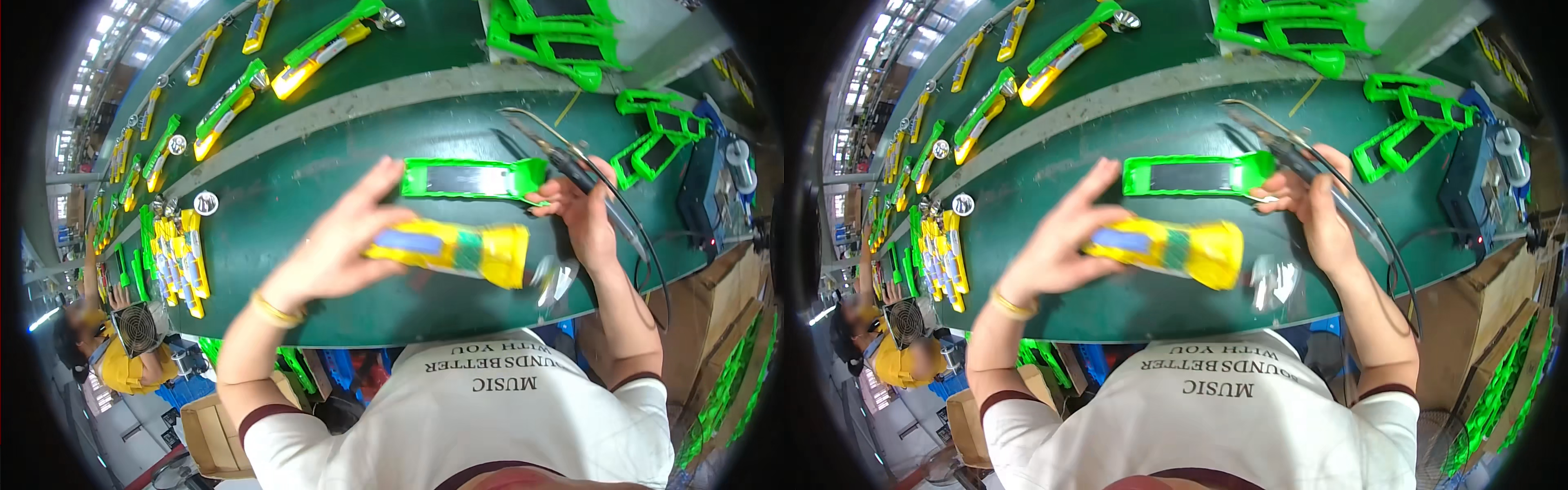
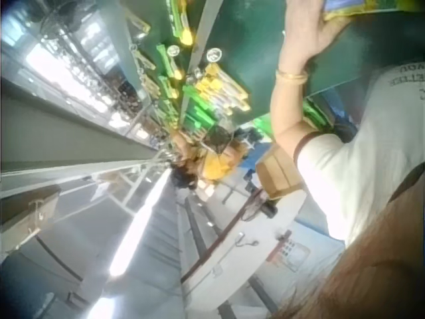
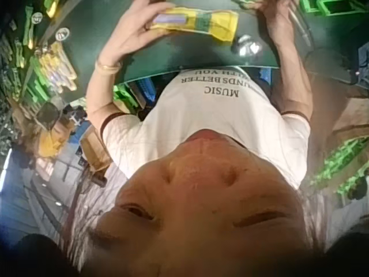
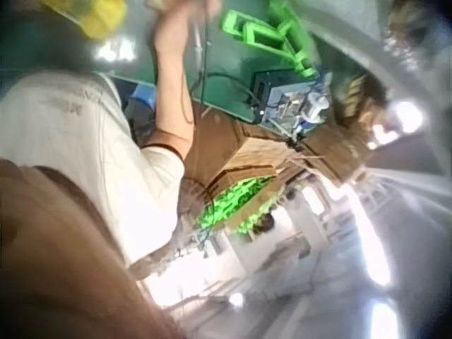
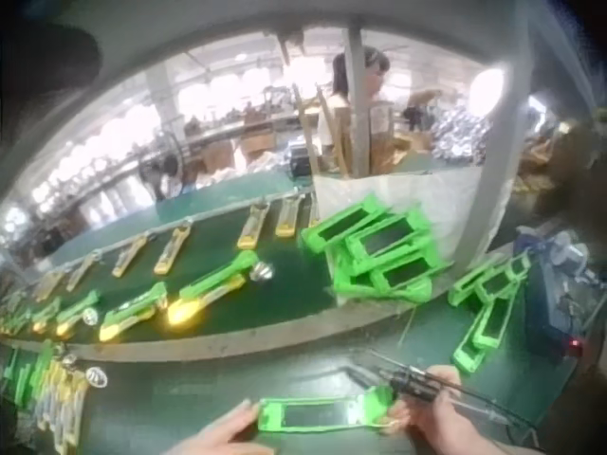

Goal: The person solders wires to the internal circuit board of flashlight casings using a soldering iron, fits the components and solar panels into the housing by hand, closes the flashlights, and places the assembled flashlights onto the conveyor track.

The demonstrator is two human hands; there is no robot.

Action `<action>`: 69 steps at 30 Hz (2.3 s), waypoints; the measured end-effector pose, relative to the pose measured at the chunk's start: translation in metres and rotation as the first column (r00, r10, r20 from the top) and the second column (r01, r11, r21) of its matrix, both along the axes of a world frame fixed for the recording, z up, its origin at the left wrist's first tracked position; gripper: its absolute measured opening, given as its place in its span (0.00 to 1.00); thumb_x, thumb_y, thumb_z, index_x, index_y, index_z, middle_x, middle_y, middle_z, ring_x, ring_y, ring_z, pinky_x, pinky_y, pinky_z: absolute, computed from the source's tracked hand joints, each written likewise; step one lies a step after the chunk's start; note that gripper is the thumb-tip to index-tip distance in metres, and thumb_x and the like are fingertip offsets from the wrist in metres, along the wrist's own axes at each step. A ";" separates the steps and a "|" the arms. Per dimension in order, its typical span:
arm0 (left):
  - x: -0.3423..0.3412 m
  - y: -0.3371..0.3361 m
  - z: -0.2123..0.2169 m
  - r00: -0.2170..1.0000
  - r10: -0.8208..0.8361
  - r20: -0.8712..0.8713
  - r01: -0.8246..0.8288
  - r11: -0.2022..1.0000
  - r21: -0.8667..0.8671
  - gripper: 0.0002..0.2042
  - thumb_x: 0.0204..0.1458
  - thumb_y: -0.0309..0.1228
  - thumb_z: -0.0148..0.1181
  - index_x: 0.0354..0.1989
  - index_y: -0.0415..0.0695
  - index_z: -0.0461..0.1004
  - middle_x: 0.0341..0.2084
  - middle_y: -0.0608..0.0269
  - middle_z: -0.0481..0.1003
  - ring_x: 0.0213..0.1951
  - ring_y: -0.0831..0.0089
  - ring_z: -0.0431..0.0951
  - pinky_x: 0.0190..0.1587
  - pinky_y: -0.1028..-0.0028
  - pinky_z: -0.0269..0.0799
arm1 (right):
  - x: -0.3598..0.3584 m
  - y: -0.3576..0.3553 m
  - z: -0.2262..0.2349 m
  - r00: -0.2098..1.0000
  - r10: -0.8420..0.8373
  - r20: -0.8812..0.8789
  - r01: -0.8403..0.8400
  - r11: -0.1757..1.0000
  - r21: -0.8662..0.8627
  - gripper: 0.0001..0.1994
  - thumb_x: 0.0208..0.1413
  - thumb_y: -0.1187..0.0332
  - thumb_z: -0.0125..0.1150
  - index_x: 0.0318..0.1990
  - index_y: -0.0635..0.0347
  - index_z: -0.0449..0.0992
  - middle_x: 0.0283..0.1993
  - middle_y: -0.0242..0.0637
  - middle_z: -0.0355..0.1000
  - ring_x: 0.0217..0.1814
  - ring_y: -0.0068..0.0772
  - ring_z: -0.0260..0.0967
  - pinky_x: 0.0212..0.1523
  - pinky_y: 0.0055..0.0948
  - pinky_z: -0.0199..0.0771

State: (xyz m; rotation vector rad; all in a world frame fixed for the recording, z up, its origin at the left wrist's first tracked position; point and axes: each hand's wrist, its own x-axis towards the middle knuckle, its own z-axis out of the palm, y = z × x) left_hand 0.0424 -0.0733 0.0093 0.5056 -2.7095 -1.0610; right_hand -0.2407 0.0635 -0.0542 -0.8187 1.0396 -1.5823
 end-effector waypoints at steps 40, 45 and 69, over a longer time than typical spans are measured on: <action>-0.043 0.078 -0.009 0.930 0.360 -0.077 -0.368 0.906 -0.210 0.06 0.33 0.20 0.61 0.22 0.43 0.72 0.25 0.62 0.67 0.25 0.66 0.70 0.24 0.71 0.67 | 0.041 0.052 0.009 0.975 -0.085 -0.205 0.083 0.996 -0.018 0.14 0.49 0.73 0.59 0.34 0.61 0.57 0.27 0.33 0.65 0.23 0.14 0.58 0.25 0.16 0.61; -0.049 0.073 -0.002 0.938 0.346 0.005 -0.337 0.918 -0.212 0.04 0.36 0.22 0.59 0.21 0.42 0.71 0.25 0.62 0.67 0.25 0.65 0.71 0.23 0.69 0.67 | 0.040 0.054 0.013 0.996 -0.068 -0.062 0.069 0.998 0.012 0.13 0.51 0.72 0.57 0.36 0.60 0.57 0.26 0.32 0.63 0.19 0.15 0.57 0.20 0.16 0.60; -0.021 0.091 0.018 0.927 0.376 -0.018 -0.374 0.926 0.046 0.06 0.37 0.23 0.64 0.24 0.44 0.72 0.20 0.63 0.69 0.24 0.68 0.71 0.25 0.73 0.66 | 0.029 0.062 0.010 0.991 -0.134 -0.017 0.132 0.989 -0.069 0.15 0.51 0.67 0.57 0.37 0.59 0.56 0.28 0.33 0.59 0.19 0.19 0.55 0.18 0.18 0.58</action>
